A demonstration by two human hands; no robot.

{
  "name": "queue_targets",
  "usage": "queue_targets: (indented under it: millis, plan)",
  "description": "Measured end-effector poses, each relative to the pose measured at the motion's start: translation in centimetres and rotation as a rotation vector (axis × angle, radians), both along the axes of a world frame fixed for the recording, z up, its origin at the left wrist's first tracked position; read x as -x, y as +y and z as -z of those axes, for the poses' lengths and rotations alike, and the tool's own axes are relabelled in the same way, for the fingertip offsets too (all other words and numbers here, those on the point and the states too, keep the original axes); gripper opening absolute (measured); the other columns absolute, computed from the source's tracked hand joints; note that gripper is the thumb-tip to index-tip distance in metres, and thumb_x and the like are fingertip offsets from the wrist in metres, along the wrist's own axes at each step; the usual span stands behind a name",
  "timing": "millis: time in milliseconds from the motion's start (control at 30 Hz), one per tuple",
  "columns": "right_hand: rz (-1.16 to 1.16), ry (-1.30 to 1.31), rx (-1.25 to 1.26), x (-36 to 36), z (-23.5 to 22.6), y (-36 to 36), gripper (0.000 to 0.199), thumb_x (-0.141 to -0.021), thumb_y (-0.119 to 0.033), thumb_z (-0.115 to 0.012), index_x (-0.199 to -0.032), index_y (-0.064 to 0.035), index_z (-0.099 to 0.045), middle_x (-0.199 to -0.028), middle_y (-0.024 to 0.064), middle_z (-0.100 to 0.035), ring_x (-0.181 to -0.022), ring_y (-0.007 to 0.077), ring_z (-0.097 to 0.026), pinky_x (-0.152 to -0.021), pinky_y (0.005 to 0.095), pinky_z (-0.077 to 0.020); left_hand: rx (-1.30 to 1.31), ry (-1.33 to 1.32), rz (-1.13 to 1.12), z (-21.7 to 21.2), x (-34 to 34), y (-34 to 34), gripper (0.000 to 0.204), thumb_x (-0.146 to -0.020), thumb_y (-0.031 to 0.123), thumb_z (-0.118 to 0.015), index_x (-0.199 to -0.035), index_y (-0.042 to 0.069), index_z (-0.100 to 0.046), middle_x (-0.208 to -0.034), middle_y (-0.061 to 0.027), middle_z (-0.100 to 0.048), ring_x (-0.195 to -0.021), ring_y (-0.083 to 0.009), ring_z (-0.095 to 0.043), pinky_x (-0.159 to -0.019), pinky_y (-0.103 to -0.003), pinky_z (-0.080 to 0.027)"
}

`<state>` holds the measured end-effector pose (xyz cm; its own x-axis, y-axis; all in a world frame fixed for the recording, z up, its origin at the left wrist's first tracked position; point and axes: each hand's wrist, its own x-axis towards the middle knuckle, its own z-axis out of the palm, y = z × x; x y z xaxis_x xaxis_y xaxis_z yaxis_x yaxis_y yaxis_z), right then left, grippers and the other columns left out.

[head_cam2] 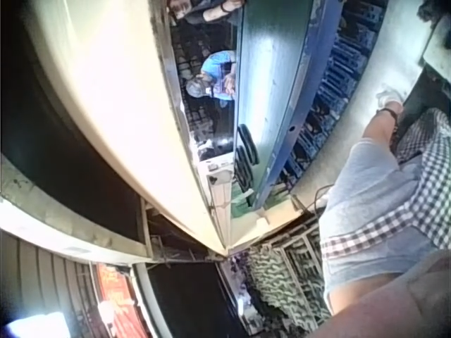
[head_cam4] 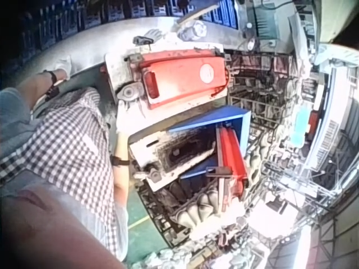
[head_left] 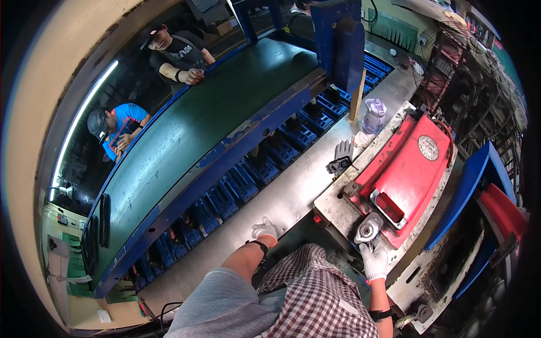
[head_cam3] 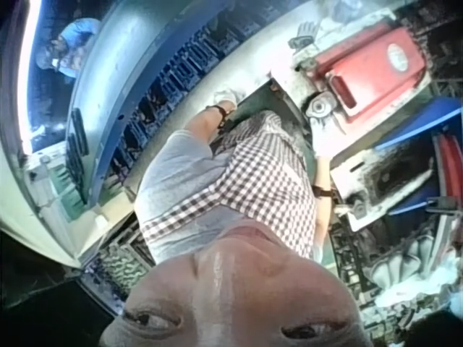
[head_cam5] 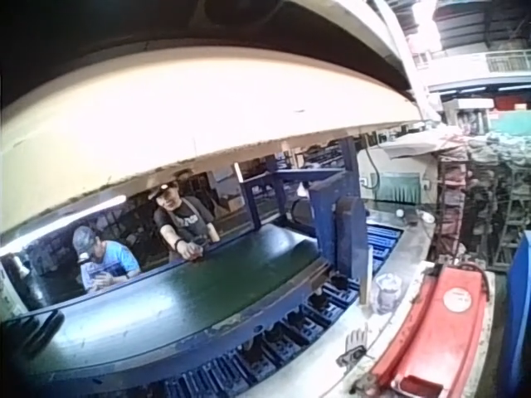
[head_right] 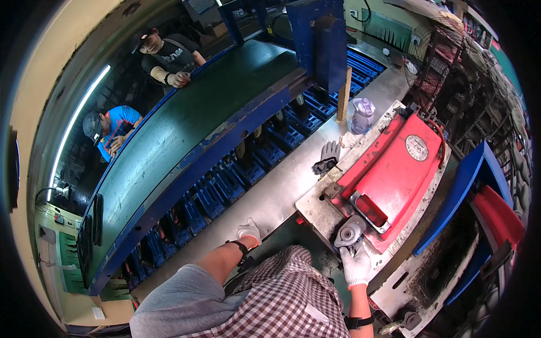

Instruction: Pressing shoe soles onto uppers using an industrial pressing machine in a factory setting.

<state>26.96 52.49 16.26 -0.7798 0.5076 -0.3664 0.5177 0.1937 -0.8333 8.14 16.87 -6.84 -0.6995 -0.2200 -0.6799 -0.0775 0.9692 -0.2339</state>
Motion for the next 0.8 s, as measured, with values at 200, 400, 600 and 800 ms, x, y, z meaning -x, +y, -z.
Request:
queue_targets:
  millis: [200,400,600,800]
  plan:
    - [-0.045,0.004,-0.014,0.4,-0.6,-0.4,0.043,-0.09,-0.016,-0.071,-0.129,-0.0005,-0.067,-0.119,0.0122,-0.075,-0.109,0.0201,-0.069,-0.101,0.0312,-0.0479,-0.023,-0.002,-0.11,-2.6,-0.5,-1.3,0.08,-0.104,0.029,-0.048,-0.169,0.024,-0.001,-0.141,-0.033,-0.043,-0.114,-0.0438,-0.061,-0.082,-0.051,-0.054]
    - [-0.04,0.044,-0.024,0.3,-0.3,-0.3,0.042,-0.09,-0.016,-0.071,-0.128,-0.0008,-0.067,-0.117,0.0127,-0.076,-0.109,0.0208,-0.07,-0.1,0.0319,-0.0487,-0.008,0.046,-0.098,-1.3,-0.2,-1.6,0.084,-0.102,0.025,-0.051,-0.169,0.018,-0.001,-0.139,-0.033,-0.044,-0.113,-0.0449,-0.061,-0.08,-0.051,-0.054]
    - [-0.041,-0.027,-0.051,0.6,-1.1,-0.5,0.041,-0.09,-0.016,-0.07,-0.128,-0.0005,-0.067,-0.118,0.0125,-0.076,-0.109,0.0215,-0.07,-0.101,0.0323,-0.0486,0.041,-0.047,-0.044,-3.9,-0.2,0.0,0.093,-0.099,0.024,-0.058,-0.168,0.01,0.003,-0.152,-0.0448,-0.036,-0.121,-0.049,-0.06,-0.084,-0.056,-0.053]
    - [-0.042,0.05,-0.065,0.2,0.2,-0.3,0.043,-0.09,-0.017,-0.071,-0.129,0.0,-0.066,-0.12,0.0132,-0.075,-0.111,0.0225,-0.07,-0.101,0.0324,-0.0485,0.011,-0.055,-0.033,-5.0,-0.4,-0.1,0.102,-0.094,0.024,-0.065,-0.167,0.008,0.004,-0.153,-0.0444,-0.036,-0.121,-0.0512,-0.061,-0.086,-0.058,-0.053]
